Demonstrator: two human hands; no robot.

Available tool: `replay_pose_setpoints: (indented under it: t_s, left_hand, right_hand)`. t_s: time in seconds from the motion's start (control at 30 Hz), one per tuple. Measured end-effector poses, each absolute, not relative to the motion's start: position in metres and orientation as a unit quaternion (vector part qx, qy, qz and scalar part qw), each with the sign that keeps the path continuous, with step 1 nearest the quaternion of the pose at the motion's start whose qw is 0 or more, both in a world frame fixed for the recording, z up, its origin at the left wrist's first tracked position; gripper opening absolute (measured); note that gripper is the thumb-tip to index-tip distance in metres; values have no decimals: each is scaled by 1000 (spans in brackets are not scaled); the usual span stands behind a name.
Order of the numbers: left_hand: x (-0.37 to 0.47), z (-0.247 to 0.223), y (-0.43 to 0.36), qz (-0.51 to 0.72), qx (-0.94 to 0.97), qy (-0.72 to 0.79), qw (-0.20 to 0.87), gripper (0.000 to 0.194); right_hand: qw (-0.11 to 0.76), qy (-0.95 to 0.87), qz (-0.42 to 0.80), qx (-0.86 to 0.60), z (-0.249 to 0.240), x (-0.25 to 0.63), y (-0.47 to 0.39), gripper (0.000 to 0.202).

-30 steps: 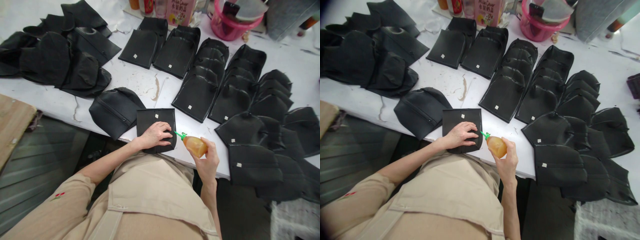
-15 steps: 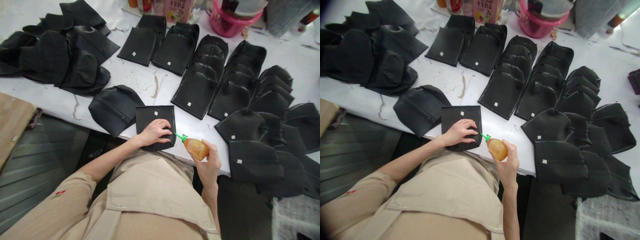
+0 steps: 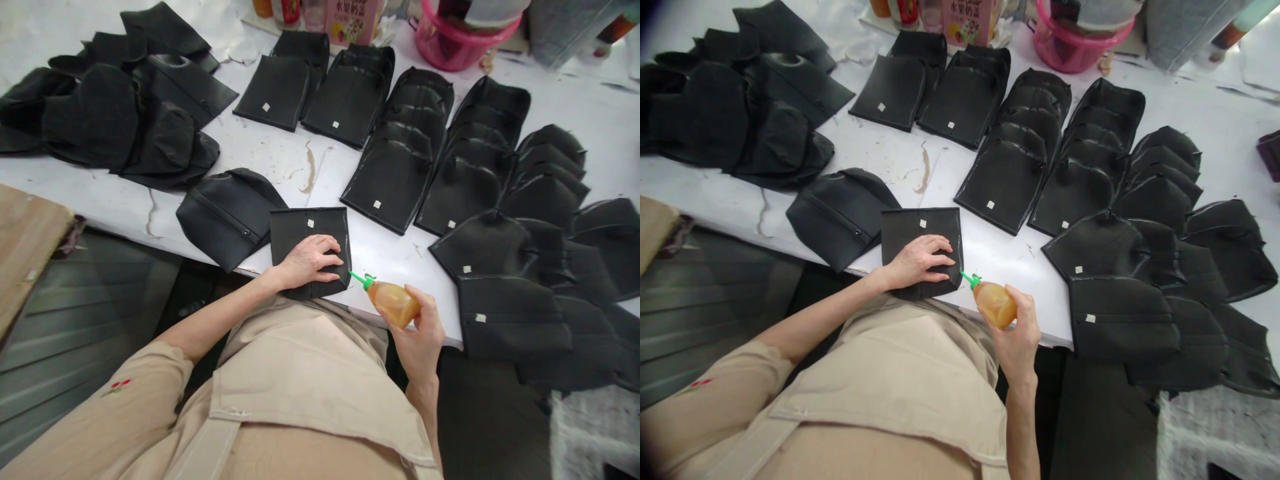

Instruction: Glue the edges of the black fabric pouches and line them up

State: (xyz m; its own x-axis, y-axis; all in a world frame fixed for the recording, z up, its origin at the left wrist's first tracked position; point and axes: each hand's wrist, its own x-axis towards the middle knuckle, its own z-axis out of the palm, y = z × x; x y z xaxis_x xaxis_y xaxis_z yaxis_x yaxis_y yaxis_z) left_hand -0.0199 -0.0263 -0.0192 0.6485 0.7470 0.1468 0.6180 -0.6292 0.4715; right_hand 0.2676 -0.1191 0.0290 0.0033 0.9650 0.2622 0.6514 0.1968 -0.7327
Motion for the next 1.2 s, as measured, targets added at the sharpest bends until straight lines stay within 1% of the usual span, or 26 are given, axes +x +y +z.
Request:
replay_pose_setpoints:
  t_s: [0.23,0.57,0.73,0.87,1.0,1.2]
  left_hand:
    - [-20,-23,-27,184,892,377,170,24]
    - [-21,-22,-28,187,894,376,158,23]
    - [-20,-21,-29,176,895,380,155,22]
    - [-19,-19,-30,175,894,383,156,21]
    - [-19,-19,-31,169,887,394,170,21]
    - [-18,-18,-31,171,884,398,177,20]
  right_hand:
    - [382,-670,211,-601,32,268,-127,49]
    - [388,-633,254,-620,24,277,-144,52]
    - [402,-584,309,-634,12,287,-144,56]
    - [430,-541,372,-620,-8,295,-132,62]
    - [451,-522,403,-602,-19,296,-116,64]
    - [412,-542,449,-579,-18,309,-104,64]
